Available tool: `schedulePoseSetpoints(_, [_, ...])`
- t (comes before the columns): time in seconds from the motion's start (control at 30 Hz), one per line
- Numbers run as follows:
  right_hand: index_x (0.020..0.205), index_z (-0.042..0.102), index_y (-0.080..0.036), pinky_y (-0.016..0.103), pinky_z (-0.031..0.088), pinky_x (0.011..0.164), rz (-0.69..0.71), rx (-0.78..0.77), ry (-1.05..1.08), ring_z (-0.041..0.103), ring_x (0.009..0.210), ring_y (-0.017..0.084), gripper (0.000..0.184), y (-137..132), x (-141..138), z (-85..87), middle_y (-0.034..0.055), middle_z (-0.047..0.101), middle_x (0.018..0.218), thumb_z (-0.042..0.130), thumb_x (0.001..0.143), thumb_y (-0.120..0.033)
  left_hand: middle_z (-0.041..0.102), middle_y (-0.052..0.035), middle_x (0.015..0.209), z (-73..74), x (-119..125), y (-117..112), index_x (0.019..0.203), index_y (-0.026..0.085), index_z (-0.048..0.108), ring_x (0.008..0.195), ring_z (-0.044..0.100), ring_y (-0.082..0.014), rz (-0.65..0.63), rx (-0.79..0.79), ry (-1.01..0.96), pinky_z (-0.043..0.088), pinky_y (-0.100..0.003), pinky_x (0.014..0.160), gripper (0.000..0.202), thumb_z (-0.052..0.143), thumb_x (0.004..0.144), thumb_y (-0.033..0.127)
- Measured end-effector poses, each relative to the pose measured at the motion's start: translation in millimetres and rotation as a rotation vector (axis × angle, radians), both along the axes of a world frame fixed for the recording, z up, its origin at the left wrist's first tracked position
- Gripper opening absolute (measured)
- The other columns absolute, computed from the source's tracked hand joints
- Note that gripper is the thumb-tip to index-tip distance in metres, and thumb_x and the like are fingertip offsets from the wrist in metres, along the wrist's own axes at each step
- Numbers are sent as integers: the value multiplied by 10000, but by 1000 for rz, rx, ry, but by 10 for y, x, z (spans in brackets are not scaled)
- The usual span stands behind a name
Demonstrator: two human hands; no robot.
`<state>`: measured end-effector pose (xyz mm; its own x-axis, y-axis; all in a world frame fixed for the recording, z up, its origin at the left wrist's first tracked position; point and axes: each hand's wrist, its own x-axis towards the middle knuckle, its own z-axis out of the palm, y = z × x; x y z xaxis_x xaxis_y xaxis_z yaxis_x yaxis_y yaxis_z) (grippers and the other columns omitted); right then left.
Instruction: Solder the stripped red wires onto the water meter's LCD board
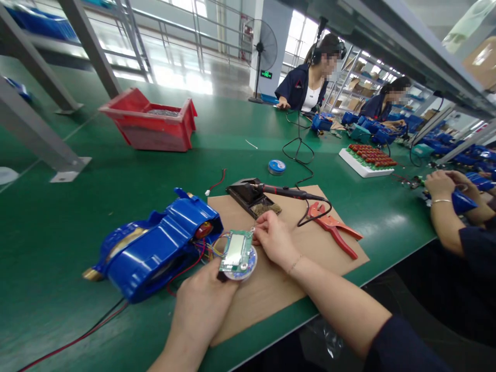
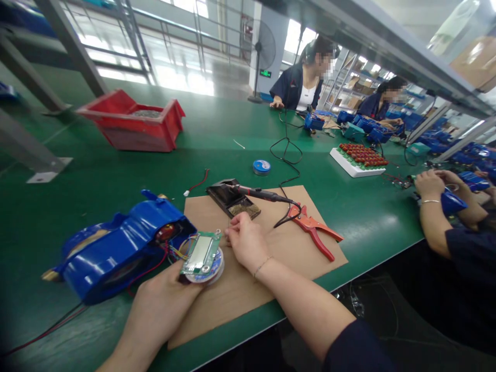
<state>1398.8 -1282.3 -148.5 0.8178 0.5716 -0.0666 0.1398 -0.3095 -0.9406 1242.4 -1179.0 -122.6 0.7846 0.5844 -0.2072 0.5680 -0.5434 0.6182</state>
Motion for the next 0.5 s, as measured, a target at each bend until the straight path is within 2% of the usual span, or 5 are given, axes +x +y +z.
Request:
schedulePoseSetpoints(0.13, [855, 528, -250, 330, 500, 707, -36, -57, -111, 657, 717, 178, 155, -91, -5, 33, -11, 680, 764, 676, 828, -212, 760, -45, 847, -18, -104, -17, 1002, 229, 720, 803, 724, -294, -14, -22, -84, 512, -363, 718, 361, 579, 793, 487])
schedulePoseSetpoints(0.27, [861, 544, -246, 329, 484, 714, -73, -75, -154, 653, 754, 193, 151, -221, -17, 64, 1, 670, 773, 689, 840, -285, 790, -4, 884, -64, -360, -28, 1104, 223, 726, 732, 743, -203, -53, -54, -228, 599, -277, 725, 400, 607, 809, 467])
schedulePoseSetpoints(0.33, [880, 548, -241, 322, 481, 690, -92, -68, -152, 651, 745, 192, 144, -321, -41, 80, 9, 674, 780, 667, 863, -322, 799, -1, 944, -84, -523, -15, 1084, 234, 743, 750, 751, -186, -80, -21, -309, 616, -254, 771, 361, 589, 858, 470])
schedulePoseSetpoints(0.43, [906, 555, -228, 317, 468, 649, -149, -51, -141, 626, 700, 183, 207, -513, -117, 101, 16, 668, 768, 664, 876, -401, 797, 45, 933, -77, -735, 40, 934, 297, 775, 781, 753, -156, -122, 60, -435, 600, -205, 837, 302, 566, 920, 515])
schedulePoseSetpoints(0.5, [944, 551, -220, 319, 473, 634, -186, -28, -120, 612, 674, 178, 272, -633, -207, 113, 16, 657, 756, 641, 895, -472, 785, 87, 914, -38, -810, 103, 908, 321, 761, 780, 740, -108, -171, 180, -549, 559, -143, 879, 272, 545, 966, 476])
